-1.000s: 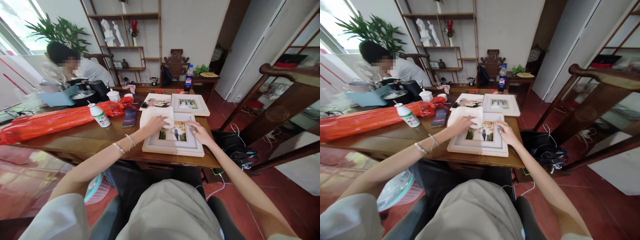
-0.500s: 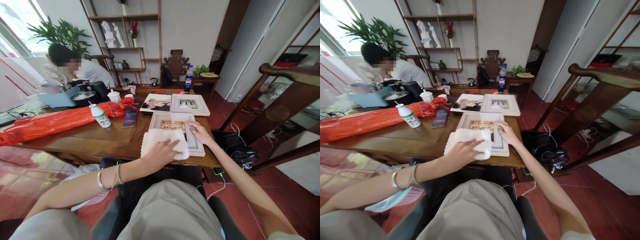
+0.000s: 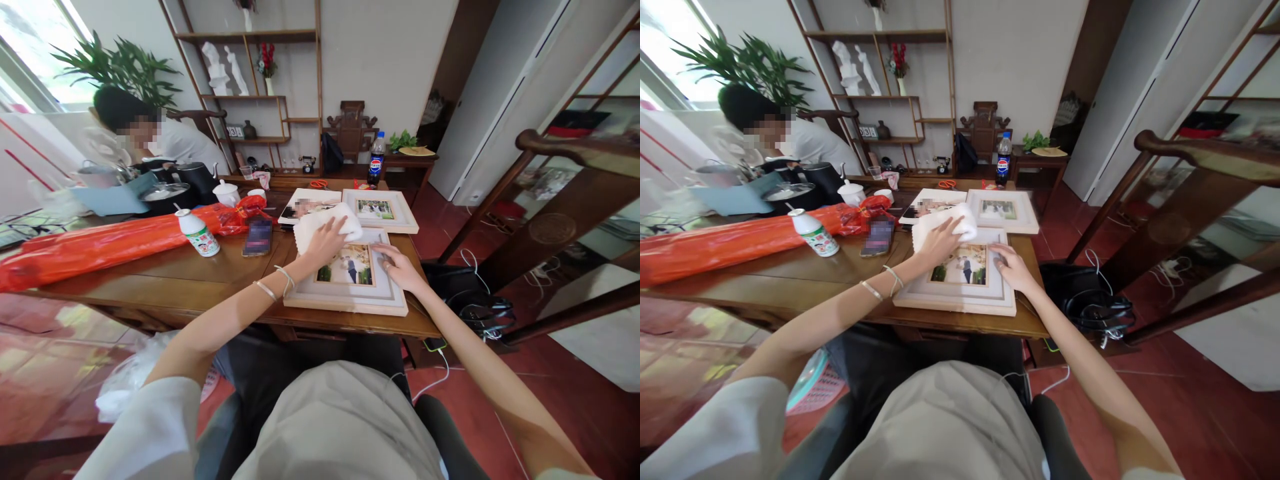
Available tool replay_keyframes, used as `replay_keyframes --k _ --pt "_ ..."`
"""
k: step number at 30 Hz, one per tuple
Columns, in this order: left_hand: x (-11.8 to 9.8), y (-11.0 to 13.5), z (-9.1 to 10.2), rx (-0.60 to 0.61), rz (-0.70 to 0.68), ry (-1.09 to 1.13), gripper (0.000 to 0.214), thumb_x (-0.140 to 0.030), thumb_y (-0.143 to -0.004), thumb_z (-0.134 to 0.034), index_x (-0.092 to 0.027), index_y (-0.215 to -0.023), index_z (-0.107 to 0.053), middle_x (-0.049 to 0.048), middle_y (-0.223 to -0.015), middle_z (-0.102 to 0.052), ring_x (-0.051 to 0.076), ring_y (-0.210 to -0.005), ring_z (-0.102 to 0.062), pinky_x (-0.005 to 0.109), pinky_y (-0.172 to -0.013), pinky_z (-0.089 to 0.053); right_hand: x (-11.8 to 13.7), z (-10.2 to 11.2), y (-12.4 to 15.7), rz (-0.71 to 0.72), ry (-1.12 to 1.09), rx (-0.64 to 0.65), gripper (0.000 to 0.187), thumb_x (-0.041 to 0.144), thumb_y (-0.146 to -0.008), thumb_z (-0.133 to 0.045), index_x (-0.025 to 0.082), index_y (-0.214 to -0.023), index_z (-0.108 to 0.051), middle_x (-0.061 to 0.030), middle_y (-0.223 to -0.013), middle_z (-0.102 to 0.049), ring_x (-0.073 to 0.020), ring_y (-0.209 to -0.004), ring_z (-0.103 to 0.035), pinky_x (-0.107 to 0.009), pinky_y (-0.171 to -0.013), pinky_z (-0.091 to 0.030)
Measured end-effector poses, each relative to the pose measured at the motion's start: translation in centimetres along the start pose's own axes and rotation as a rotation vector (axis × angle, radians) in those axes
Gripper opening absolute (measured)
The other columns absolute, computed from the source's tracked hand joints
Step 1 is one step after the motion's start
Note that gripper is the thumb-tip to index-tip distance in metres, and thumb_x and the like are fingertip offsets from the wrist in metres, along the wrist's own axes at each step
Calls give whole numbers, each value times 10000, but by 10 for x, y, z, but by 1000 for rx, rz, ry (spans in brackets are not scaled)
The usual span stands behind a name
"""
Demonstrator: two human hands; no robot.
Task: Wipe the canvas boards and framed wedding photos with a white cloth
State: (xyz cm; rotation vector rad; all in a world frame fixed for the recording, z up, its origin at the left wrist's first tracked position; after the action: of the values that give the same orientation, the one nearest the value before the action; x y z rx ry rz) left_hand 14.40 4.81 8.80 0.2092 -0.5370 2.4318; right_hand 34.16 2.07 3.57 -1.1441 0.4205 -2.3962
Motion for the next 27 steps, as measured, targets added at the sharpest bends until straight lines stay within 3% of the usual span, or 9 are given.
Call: replay_keyframes --k 4,9,13,18,21,27 --pt "-16 -6 -4 102 -144 9 319 -245 -991 -418 -212 -1194 -662 84 -1457 -456 321 -1343 -393 455 -1031 -418 1 0 0 -9 4 4 470 123 -769 -484 260 -1184 -657 -59 -1331 -590 -233 -1317 -464 -485 -1150 -290" --pt "-38 18 5 102 -219 6 259 -252 -971 -479 -243 -1104 -701 73 -1414 -508 307 -1283 -466 427 -959 -469 3 -1 -1 7 7 7 488 112 -757 -484 262 -1189 -655 -60 -1326 -594 -238 -1314 -465 -494 -1144 -297" --pt "-35 22 6 59 -213 44 423 -504 -963 -430 -203 -1045 -717 74 -1404 -518 292 -1264 -486 392 -955 -471 3 0 -1 -11 24 10 495 111 -754 -475 250 -1194 -654 -67 -1342 -581 -243 -1320 -460 -497 -1146 -294" --pt "-31 17 5 62 -261 50 406 -398 -1004 -387 -174 -1011 -725 102 -1361 -553 254 -1180 -560 336 -885 -490 4 0 -1 -16 18 19 494 106 -753 -472 250 -1187 -658 -71 -1342 -580 -244 -1320 -460 -495 -1151 -286" --pt "-43 27 15 72 -275 78 401 -376 -1007 -384 -164 -1018 -724 129 -1327 -574 250 -1092 -615 327 -817 -504 2 0 -1 -7 2 17 505 96 -739 -483 263 -1182 -659 -52 -1332 -588 -244 -1323 -456 -485 -1153 -288" --pt "-89 70 52 73 -337 193 421 -406 -1003 -376 -197 -949 -738 105 -1264 -615 241 -1040 -628 300 -724 -496 1 1 0 -21 -31 6 545 68 -701 -488 268 -1178 -663 -47 -1318 -596 -253 -1310 -469 -477 -1144 -301"
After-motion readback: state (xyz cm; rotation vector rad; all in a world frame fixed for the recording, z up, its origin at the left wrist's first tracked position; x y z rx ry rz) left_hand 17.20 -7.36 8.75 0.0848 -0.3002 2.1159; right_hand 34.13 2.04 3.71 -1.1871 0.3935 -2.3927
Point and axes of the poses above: each hand's wrist, its own y-axis away from the middle knuckle, its own z-axis out of the back of the hand, x = y × z, the point moved 5 cm from there along -y, towards the middle knuckle
